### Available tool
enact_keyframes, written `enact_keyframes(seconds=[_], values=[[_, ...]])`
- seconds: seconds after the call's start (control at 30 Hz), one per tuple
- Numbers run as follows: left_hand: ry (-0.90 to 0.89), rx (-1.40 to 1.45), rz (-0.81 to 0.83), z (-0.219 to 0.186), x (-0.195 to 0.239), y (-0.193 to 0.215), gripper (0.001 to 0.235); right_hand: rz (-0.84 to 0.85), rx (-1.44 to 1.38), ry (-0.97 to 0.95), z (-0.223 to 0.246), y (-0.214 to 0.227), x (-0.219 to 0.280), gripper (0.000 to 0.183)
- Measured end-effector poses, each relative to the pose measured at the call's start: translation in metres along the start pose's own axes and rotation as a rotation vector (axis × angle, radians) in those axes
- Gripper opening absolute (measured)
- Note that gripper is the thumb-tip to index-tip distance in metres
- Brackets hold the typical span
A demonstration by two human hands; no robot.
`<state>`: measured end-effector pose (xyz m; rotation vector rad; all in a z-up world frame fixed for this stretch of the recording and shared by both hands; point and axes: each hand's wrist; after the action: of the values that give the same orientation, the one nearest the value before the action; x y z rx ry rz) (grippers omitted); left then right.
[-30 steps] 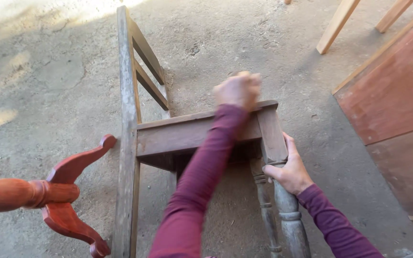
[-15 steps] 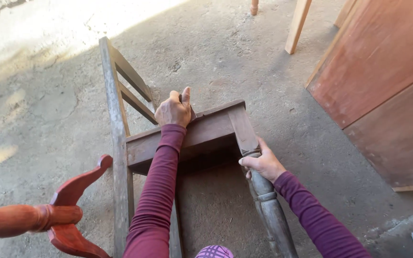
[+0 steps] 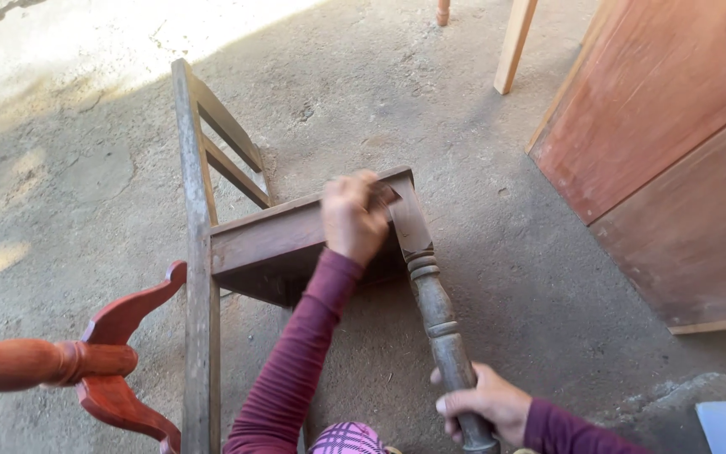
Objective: The person sands the top edge and side of a wooden stool using a piece of sandpaper. They hold the stool steady with one hand while rubbing the sandpaper back and forth with the other, focusing on the corners and flat surfaces.
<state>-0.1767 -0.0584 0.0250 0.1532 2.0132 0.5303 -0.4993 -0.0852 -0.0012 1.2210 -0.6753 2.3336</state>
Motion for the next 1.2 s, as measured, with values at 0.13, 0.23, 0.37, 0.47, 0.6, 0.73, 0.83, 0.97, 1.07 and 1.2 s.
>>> enact_keyframes(seconds=[0.13,0.23,0.37,0.47,0.6,0.73,0.83,0.97,1.07,1.2], values=[[-0.024,-0.090,0.254,-0.044,0.028,0.017,0.021,0.071,-0.024,0.087,-0.033,0.014,-0.011,0.054],[-0.099,-0.060,0.162,-0.038,0.037,0.015,0.025,0.030,0.010,0.185,-0.025,0.006,0.001,0.047],[-0.189,-0.046,0.231,-0.040,0.040,0.016,0.029,0.011,0.019,0.271,-0.024,0.006,-0.002,0.042],[-0.211,-0.095,0.342,-0.074,0.057,0.024,0.029,0.070,0.037,0.349,-0.026,0.013,-0.013,0.043],[-0.195,-0.068,0.299,-0.138,0.086,0.063,0.032,0.128,0.034,0.357,-0.027,0.016,-0.016,0.051],[-0.028,-0.044,0.287,-0.164,0.112,0.084,0.032,0.195,0.058,0.395,-0.026,0.019,-0.017,0.054],[0.131,-0.001,0.238,-0.168,0.110,0.076,0.034,0.264,0.022,0.437,-0.027,0.022,-0.029,0.061],[0.119,0.008,-0.009,-0.159,0.112,0.054,0.024,0.209,0.073,0.372,-0.031,0.036,-0.041,0.064],[0.203,0.091,-0.011,-0.154,0.119,0.051,0.025,0.185,0.132,0.425,-0.014,0.035,-0.034,0.075],[0.419,0.279,0.029,-0.162,0.138,0.065,0.042,0.297,-0.147,0.350,0.005,0.038,-0.024,0.073]])
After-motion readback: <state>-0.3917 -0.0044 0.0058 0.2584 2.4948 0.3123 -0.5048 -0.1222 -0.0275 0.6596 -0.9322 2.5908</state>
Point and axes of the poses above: each hand's wrist, its own x-axis away from the middle knuckle, its own y-axis out of the back of the hand, z = x × y, and after that the axes turned 15 degrees about -z, right-handed
